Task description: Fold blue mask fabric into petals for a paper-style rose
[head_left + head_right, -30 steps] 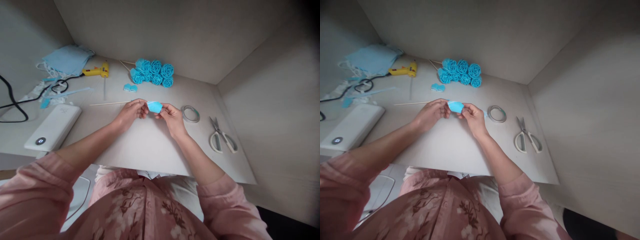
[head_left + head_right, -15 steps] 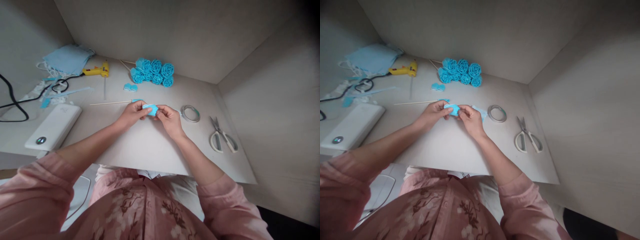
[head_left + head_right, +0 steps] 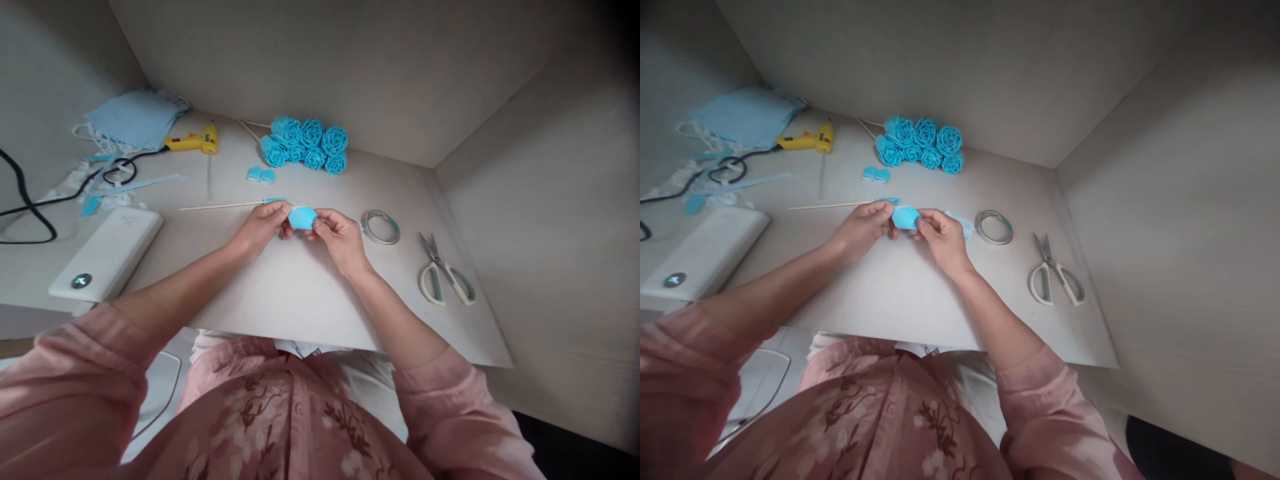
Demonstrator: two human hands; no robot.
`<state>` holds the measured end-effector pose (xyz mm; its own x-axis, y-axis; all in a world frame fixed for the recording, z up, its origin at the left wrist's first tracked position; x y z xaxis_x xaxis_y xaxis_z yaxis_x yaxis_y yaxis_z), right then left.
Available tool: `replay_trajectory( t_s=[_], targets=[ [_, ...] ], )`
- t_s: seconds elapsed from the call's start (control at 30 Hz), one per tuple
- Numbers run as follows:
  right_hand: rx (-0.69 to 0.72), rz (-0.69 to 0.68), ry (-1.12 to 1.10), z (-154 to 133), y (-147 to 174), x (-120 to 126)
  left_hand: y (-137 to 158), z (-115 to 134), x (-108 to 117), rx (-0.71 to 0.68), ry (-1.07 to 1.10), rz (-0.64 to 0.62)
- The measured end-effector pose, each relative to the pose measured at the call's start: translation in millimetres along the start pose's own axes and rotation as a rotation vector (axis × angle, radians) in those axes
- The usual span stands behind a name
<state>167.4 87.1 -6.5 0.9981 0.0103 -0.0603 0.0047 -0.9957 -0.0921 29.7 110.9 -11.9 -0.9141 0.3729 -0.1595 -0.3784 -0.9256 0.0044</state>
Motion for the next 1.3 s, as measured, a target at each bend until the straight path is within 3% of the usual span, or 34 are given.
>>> replay_trajectory(
  t_s=[0.4,0.63,0.8,0.93,1.0,1.13,1.3],
  targets=[
    [-0.14,0.043,-0.182,9.6,1.7,4.3,-0.8,3.7,9.1,-0.031,-0.049,0.1],
    [-0.185,0.062,-0.18,15.7,1.9,5.1,4.7,21.9,8.1,-0.187,-0.183,0.096],
    [-0.206,0.065,-0.201,18.8,1.5,6.0,13.8,42.5,-7.8,-0.328,-0.361,0.008],
    [-0.224,0.067,-0.22,19.9,1.5,5.7,13.9,42.8,-14.7,-0.423,-0.447,-0.011],
    [-0.233,0.058,-0.234,19.9,1.8,4.2,10.1,35.2,-9.8,-0.377,-0.42,0.025],
    [-0.255,0.051,-0.237,21.1,2.9,2.7,3.3,14.1,-1.2,-0.155,-0.21,0.045],
    [-0.242,0.05,-0.195,20.2,3.0,4.5,0.6,6.5,-0.9,-0.032,0.077,0.011]
  ],
)
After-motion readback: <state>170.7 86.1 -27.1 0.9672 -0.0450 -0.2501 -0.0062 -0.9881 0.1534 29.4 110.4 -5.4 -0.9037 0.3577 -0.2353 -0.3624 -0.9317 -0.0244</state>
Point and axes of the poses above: each hand's wrist, its own y-axis away from the middle knuckle, its own x-axis out of the back of the hand, z = x × y, the point moved 10 cm from there along -y, towards the middle knuckle, and after that the axes turned 4 degrees about -y, right-handed, at the moved point
